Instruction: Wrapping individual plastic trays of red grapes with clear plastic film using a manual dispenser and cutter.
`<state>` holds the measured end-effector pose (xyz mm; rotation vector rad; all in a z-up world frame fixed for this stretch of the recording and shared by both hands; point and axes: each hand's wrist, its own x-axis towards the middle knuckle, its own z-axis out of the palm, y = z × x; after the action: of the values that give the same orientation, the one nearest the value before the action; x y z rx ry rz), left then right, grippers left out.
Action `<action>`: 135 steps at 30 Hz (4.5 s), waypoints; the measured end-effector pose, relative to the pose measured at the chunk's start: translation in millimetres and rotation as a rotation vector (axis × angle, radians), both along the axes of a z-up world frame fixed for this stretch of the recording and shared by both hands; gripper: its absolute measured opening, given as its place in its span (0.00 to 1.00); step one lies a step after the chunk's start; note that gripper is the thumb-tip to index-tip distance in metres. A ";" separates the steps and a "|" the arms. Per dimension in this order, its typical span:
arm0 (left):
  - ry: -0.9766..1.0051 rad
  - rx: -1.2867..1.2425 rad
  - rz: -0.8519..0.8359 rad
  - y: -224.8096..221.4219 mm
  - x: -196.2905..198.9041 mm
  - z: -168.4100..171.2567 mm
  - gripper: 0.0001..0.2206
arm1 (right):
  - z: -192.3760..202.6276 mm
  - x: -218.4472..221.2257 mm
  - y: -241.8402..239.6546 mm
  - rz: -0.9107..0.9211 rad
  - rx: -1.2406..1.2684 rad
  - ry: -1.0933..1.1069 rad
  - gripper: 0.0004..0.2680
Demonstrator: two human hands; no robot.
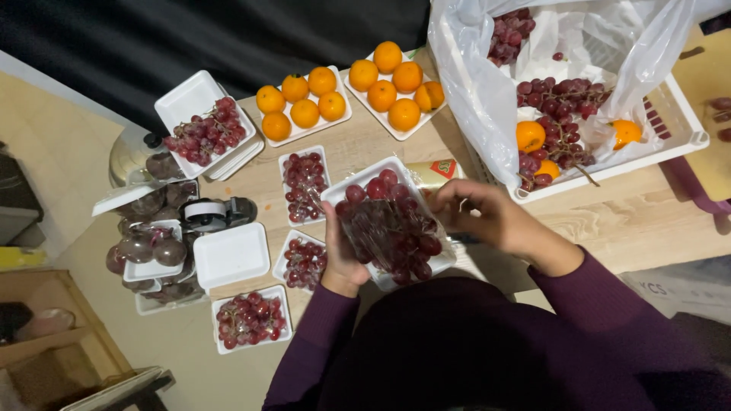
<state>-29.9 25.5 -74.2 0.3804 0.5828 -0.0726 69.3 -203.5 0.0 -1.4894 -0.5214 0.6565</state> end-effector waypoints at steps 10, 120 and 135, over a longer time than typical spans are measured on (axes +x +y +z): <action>-0.039 0.016 -0.023 -8.4 3.1 30.1 0.43 | -35.3 -8.3 3.5 -0.064 -0.076 -0.217 0.02; -0.320 -0.081 0.210 -2.3 4.0 32.8 0.34 | -101.3 -25.8 25.0 -0.312 0.163 0.627 0.04; -0.401 -0.138 0.100 15.4 4.6 -13.0 0.31 | -54.0 -58.0 21.9 0.201 0.024 0.388 0.16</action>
<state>-25.3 40.9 -87.2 0.2217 0.1981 0.0592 11.3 -181.7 -54.0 -1.2537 -0.3772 1.0662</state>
